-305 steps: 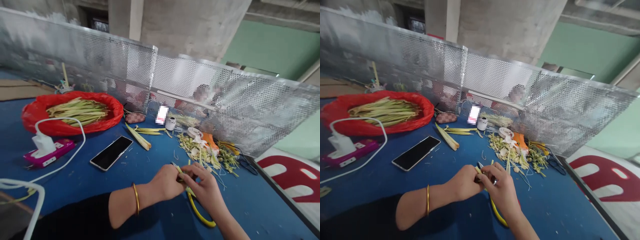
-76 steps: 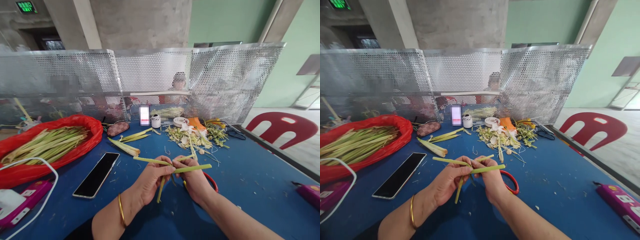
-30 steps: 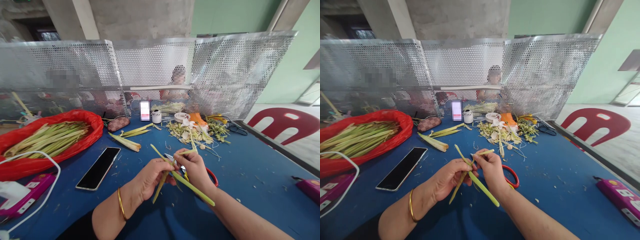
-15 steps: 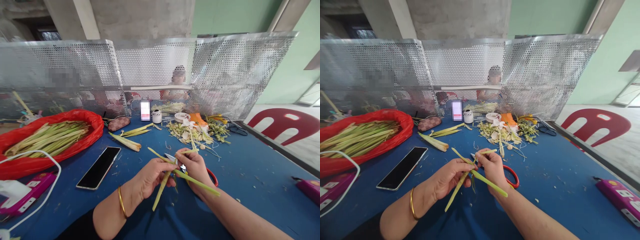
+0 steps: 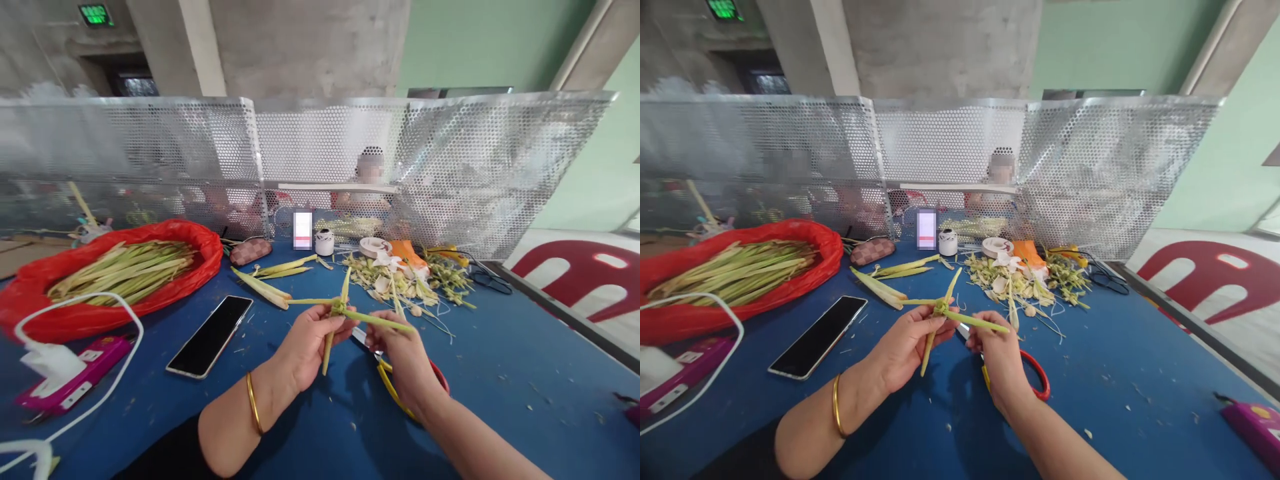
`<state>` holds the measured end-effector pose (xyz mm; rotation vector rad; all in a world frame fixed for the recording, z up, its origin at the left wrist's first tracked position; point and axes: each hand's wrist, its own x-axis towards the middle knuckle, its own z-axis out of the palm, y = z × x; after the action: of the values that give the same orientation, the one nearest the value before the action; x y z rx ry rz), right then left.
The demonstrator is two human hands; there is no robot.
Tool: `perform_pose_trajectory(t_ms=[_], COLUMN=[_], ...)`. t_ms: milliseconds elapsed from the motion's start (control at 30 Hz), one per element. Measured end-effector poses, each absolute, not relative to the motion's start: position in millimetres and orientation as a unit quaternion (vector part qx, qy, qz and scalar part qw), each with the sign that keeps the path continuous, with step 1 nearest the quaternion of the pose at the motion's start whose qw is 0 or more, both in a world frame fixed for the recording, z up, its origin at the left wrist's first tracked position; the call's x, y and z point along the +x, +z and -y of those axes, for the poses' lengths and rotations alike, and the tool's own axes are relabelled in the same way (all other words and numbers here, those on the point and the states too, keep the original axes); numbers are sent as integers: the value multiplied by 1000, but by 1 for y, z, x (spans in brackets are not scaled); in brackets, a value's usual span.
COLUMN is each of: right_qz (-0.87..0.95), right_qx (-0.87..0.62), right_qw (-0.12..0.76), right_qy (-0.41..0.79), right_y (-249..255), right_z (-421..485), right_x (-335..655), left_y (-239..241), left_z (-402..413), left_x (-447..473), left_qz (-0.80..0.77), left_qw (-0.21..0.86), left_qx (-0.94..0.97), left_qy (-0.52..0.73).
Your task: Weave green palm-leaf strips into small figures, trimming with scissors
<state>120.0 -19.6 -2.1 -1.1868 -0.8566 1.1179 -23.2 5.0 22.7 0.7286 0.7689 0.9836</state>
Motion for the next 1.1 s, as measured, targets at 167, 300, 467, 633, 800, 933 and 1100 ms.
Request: perform_pose_trajectory(t_ms=[167,300,467,633,800,933,1100], right_qz=[522,514,485,514,582,610,540], right_qx=[-484,-514,-514,-502,-473,-475,-513], right_qw=[499,513,518,475,458,441,504], right_qy=[493,456,482,508,477,456,438], right_y=[-11,-16,-17,-12,-10,-12,-4], right_z=[28,31,36,38,40,41,33], right_x=[103,96,93,99,100,99,110], left_y=[16,12,11,13,15,17,22], left_z=[-1,5,9,5,2,1,-2], left_x=[-15,-8,-5,-11,-15,-15,-19], left_qz=[-360,-343,-326,-379,-386,-387,-390], left_qw=[730,739,750,732,728,728,704], left_qx=[309,297,286,302,313,313,342], left_qy=[491,498,500,479,472,471,484])
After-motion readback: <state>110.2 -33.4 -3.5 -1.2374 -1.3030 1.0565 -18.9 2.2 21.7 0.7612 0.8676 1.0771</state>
